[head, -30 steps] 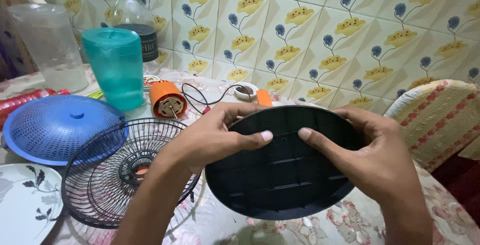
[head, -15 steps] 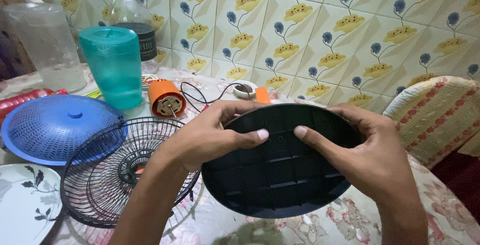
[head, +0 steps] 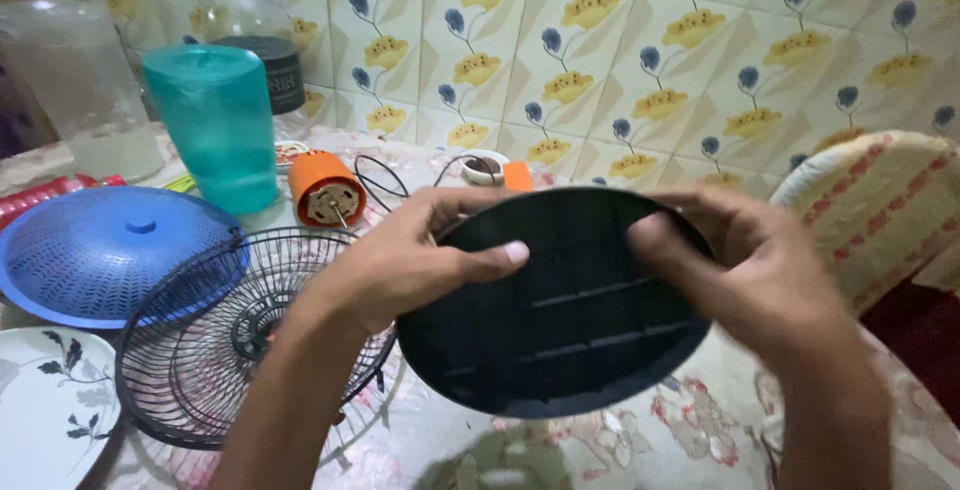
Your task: The person wipes the black fan base with a cloth, then attaches the orange neck to the base and secures it with a screw. They insert a metal bracket into the base and fasten it with another screw. Finally, they pick up the fan cage and motor housing, preparing to attach them.
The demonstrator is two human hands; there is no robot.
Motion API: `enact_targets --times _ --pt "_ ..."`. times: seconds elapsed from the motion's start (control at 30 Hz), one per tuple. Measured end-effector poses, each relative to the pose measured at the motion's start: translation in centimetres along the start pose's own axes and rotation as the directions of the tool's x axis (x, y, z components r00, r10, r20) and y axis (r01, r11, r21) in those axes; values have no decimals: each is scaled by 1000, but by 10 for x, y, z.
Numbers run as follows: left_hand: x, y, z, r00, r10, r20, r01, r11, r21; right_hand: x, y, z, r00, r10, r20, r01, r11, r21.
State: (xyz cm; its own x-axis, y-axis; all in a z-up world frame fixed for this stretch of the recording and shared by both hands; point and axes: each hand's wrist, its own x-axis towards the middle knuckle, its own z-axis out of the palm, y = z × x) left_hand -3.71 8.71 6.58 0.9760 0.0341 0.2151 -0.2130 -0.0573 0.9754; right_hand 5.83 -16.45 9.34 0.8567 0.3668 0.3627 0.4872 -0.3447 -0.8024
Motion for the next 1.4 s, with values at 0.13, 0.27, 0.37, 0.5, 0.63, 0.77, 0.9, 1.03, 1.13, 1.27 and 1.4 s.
enact_targets --times 0.13,0.27,0.37,0.5,0.63,0.77,0.9,1.03,1.13,1.27,1.4 --pt "0 1 -4 994 -40 -102 44 998 33 28 48 -41 987 -131 -92 148 969 200" --pt "2 2 -7 983 -87 -160 92 995 24 65 133 -53 999 15 -35 -15 1000 17" --pt "4 0 -10 975 -49 -217 65 996 66 79 205 -44 987 122 108 -116 991 -61" --pt "5 -5 -16 976 -25 -215 29 999 16 102 271 -38 959 274 78 -225 896 -383" --pt "7 -7 -21 977 -1 -214 -8 999 -42 120 303 -33 966 252 59 -166 778 -605" --pt "7 -8 -26 974 -33 -224 7 994 -112 125 313 -26 967 231 111 -126 806 -579" --pt "9 -9 -29 967 -35 -251 11 995 -95 121 303 -14 963 255 90 -158 801 -577" --pt "11 -12 -29 963 -23 -269 -8 993 -114 118 285 6 977 175 120 -83 838 -539" --pt "13 -15 -27 972 19 -235 -48 991 -121 118 271 25 965 213 152 -111 859 -500" --pt "14 -16 -28 984 23 -178 -53 984 -171 117 254 50 984 99 149 4 821 -571" --pt "14 -15 -27 983 -32 -180 6 990 -144 115 253 59 979 191 70 -144 895 -422"
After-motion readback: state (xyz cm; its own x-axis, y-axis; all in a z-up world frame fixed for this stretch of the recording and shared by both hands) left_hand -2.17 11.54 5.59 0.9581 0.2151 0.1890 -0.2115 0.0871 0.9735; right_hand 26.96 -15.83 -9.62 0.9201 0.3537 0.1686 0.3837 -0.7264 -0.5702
